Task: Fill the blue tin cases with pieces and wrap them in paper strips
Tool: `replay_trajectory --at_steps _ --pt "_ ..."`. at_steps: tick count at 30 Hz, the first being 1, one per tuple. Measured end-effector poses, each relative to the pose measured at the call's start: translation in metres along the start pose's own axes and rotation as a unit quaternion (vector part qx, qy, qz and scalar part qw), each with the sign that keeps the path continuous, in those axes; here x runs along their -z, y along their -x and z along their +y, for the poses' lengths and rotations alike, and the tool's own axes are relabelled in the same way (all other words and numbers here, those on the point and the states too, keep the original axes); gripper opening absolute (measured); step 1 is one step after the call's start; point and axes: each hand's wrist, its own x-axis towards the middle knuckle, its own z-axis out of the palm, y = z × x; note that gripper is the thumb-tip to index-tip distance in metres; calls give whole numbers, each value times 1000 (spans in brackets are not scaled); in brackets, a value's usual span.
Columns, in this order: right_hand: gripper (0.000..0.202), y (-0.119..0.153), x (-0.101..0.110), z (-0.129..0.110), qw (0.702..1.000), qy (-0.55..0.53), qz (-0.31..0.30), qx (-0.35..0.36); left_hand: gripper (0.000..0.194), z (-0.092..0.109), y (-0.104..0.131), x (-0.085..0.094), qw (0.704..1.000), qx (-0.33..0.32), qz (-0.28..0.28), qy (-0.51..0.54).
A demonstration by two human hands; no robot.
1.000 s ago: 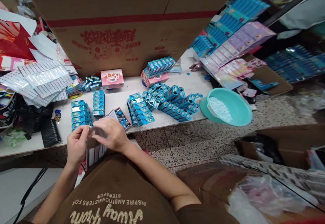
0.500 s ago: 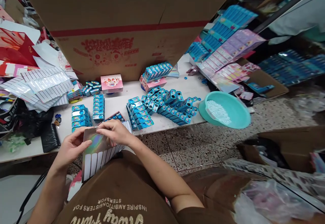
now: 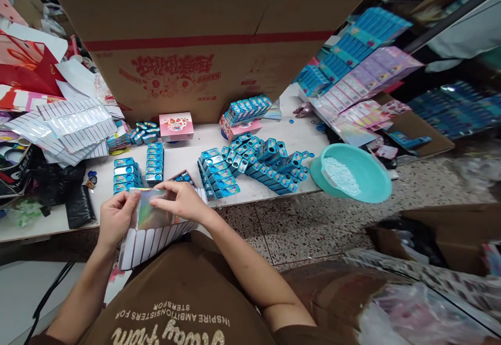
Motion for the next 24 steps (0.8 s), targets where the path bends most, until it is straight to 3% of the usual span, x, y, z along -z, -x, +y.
replay_trajectory --at_steps 5,8,13,16,18,19,21,24 --pt "30 -2 14 4 1000 23 -16 -14 43 -4 -2 10 999 -4 34 0" --pt "32 -1 22 5 998 29 -44 -24 41 -12 -2 15 1000 8 23 5" --pt "35 3 29 11 997 59 -36 -42 40 -30 -8 27 999 36 14 -3" --pt "25 7 28 13 997 64 -28 -39 35 -23 -10 30 985 -68 51 -149" --pt "22 9 26 11 995 90 -20 -28 36 -9 -9 28 944 -184 84 -262" --pt "21 10 24 9 994 105 -20 -20 39 -1 -9 25 921 -233 78 -301" --pt "20 11 22 4 991 131 -24 -2 41 12 -8 19 894 -285 10 -345" --pt "19 13 19 -2 988 151 -24 20 32 19 -10 10 884 -279 -117 -356"
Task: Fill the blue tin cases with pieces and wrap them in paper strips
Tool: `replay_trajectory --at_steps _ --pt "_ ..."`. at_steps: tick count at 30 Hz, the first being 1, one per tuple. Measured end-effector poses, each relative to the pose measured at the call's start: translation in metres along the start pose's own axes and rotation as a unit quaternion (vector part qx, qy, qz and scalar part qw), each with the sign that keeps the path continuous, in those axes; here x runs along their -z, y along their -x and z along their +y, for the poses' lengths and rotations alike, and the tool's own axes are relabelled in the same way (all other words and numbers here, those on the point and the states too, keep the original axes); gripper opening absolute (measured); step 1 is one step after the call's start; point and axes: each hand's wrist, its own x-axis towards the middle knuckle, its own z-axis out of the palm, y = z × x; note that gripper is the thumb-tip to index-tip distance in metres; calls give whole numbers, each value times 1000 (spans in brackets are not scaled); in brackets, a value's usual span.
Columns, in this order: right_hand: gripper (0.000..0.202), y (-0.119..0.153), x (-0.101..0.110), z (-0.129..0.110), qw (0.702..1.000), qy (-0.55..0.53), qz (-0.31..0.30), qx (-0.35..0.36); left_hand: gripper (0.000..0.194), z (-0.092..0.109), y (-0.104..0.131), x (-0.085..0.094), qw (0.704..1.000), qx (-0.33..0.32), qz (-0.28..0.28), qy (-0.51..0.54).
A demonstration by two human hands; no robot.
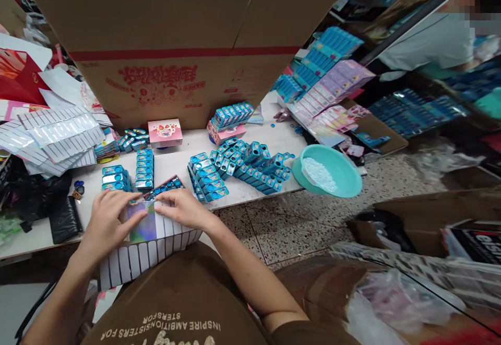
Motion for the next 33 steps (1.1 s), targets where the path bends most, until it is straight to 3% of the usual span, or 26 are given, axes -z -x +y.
replay_trajectory --at_steps 3,6,9,13,17,21,25,28,31,33 --pt "18 2 -2 -2 1000 -8 8 9 27 -2 -3 -8 995 22 -63 71" --pt "20 5 -5 -1 999 -30 16 18 25 -5 -3 -15 981 68 -95 155" --pt "34 7 -5 -1 997 4 61 39 27 -6 -4 -19 960 115 -108 230" --pt "43 11 -3 0 972 112 180 100 30 -11 -7 -20 938 207 -34 275" --pt "17 15 -6 4 935 146 315 77 28 -15 -13 -10 924 244 67 286" --pt "15 14 -11 15 924 131 356 38 23 -18 -13 -1 911 248 153 293" --pt "40 9 -11 31 938 84 335 -22 26 -21 -9 0 918 239 176 264" --pt "31 9 -11 34 955 11 291 -56 30 -24 -7 0 942 218 164 193" --pt "24 13 -10 27 949 -103 282 -91 31 -27 -7 2 966 196 146 88" --pt "25 14 -8 21 944 -211 230 -110 30 -28 -7 4 975 178 126 33"
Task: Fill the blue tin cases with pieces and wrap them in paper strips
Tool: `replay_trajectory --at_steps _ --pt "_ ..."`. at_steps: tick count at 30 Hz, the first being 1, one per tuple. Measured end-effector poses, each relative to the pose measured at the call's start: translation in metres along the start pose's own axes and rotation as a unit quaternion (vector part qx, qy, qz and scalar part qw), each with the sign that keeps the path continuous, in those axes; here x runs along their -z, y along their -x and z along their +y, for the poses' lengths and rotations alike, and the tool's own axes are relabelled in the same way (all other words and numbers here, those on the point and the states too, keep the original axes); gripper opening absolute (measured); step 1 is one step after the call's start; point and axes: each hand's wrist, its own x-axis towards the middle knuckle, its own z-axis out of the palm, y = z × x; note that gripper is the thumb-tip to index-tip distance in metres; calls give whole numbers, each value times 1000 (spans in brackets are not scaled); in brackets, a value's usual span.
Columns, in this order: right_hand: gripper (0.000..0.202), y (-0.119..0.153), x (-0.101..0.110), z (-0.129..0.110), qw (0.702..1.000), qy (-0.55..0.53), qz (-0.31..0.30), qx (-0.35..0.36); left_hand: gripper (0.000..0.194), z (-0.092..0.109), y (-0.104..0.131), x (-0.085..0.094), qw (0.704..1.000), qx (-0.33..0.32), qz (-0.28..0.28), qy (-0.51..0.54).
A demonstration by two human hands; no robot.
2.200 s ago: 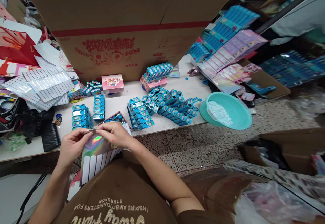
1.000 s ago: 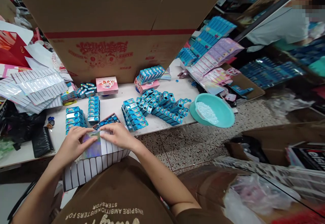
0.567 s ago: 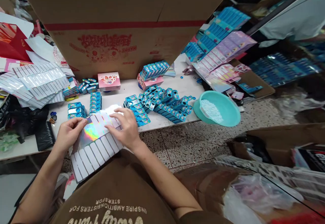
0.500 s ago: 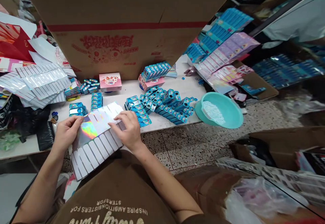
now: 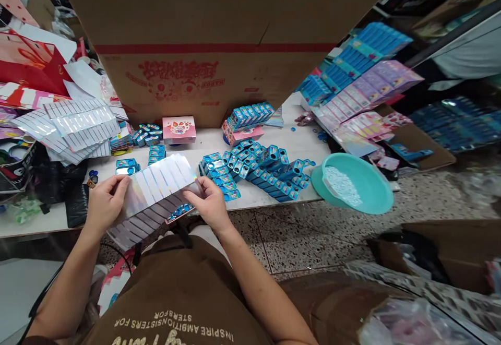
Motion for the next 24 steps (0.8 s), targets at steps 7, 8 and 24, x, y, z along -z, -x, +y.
replay_trajectory --at_steps 7,8,24 --pt "38 -6 8 -5 982 -161 -86 -52 42 -2 10 0 983 -134 -129 0" --pt "39 -8 10 -4 979 -174 -88 -56 52 -3 13 -1 975 -136 -173 19" --pt "43 -62 -55 19 990 -113 -81 -12 59 -9 30 -29 856 271 -298 324"
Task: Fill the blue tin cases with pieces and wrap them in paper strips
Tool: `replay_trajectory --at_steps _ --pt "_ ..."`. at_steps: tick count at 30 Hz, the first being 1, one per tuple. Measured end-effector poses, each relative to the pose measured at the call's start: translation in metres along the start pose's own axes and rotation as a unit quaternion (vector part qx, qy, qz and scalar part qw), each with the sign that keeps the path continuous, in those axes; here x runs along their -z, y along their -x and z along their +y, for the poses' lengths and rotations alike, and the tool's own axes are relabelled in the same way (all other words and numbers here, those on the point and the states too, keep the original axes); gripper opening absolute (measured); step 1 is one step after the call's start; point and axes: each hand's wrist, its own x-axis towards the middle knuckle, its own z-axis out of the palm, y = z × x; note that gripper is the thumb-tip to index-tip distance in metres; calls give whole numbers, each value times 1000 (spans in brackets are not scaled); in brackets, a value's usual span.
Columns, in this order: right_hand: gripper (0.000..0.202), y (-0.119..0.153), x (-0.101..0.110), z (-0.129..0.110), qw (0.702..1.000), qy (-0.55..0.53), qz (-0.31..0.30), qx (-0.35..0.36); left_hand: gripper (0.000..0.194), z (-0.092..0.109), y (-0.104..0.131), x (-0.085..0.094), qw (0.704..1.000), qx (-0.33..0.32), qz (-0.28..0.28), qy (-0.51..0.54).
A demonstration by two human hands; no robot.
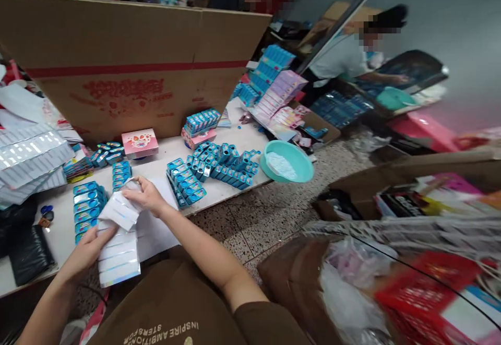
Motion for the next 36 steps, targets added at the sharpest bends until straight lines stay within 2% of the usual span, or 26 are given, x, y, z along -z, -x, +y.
replay_trajectory --at_steps 2,3,4,5,7,9,11,14,16,17,18,19,20,21,23,25,26,28,30,32,34,36 --pt "43 7 -1 -2 978 148 121 79 57 -9 -6 2 996 -13 87 18" --pt "42 15 -1 -6 953 223 160 127 56 -13 -9 1 989 -32 139 38" --pt "39 25 -2 -11 927 288 164 178 54 -15 -11 -1 977 -56 194 63" --pt "37 35 -4 -17 904 339 130 226 52 -16 -12 -5 963 -75 244 85" --pt "43 56 -8 -26 866 399 -10 301 48 -14 -13 -17 939 -80 315 109" --pt "60 71 -12 -28 837 420 -132 324 44 -9 -11 -31 935 -59 329 123" --pt "66 78 -12 -24 832 426 -179 305 44 -4 -9 -43 943 -62 284 165" --pt "45 76 -3 -15 864 405 -168 246 52 -3 -5 -52 960 -121 167 188" --pt "36 72 10 -13 901 357 -156 189 56 -3 0 -48 970 -171 146 92" --pt "34 70 17 -14 921 321 -160 153 60 -2 2 -44 964 -203 171 13" --pt "31 70 24 -16 938 279 -172 113 66 0 5 -38 945 -240 210 -76" --pt "29 70 32 -19 950 237 -189 73 72 4 6 -31 912 -282 248 -166" --pt "28 70 39 -22 957 199 -207 37 76 9 8 -23 872 -324 268 -249" --pt "28 70 46 -25 960 166 -224 6 78 15 8 -16 835 -361 263 -320" --pt "30 71 57 -30 962 120 -244 -38 69 29 7 -5 788 -413 177 -420" --pt "33 70 64 -31 961 96 -251 -63 50 41 5 0 776 -424 60 -463" --pt "34 69 67 -31 961 89 -253 -69 39 46 4 0 781 -417 17 -464" --pt "33 66 70 -29 962 90 -250 -64 27 51 1 -3 809 -383 -34 -445" --pt "30 64 71 -30 966 124 -226 -28 28 51 -1 -8 849 -330 -44 -410" --pt "25 63 70 -36 958 216 -185 50 32 49 -3 -12 887 -270 -36 -372" --pt "25 64 66 -46 916 343 -135 156 34 47 -4 -14 915 -225 -29 -335" --pt "32 66 59 -56 854 443 -108 249 35 48 -5 -17 930 -206 -30 -305"
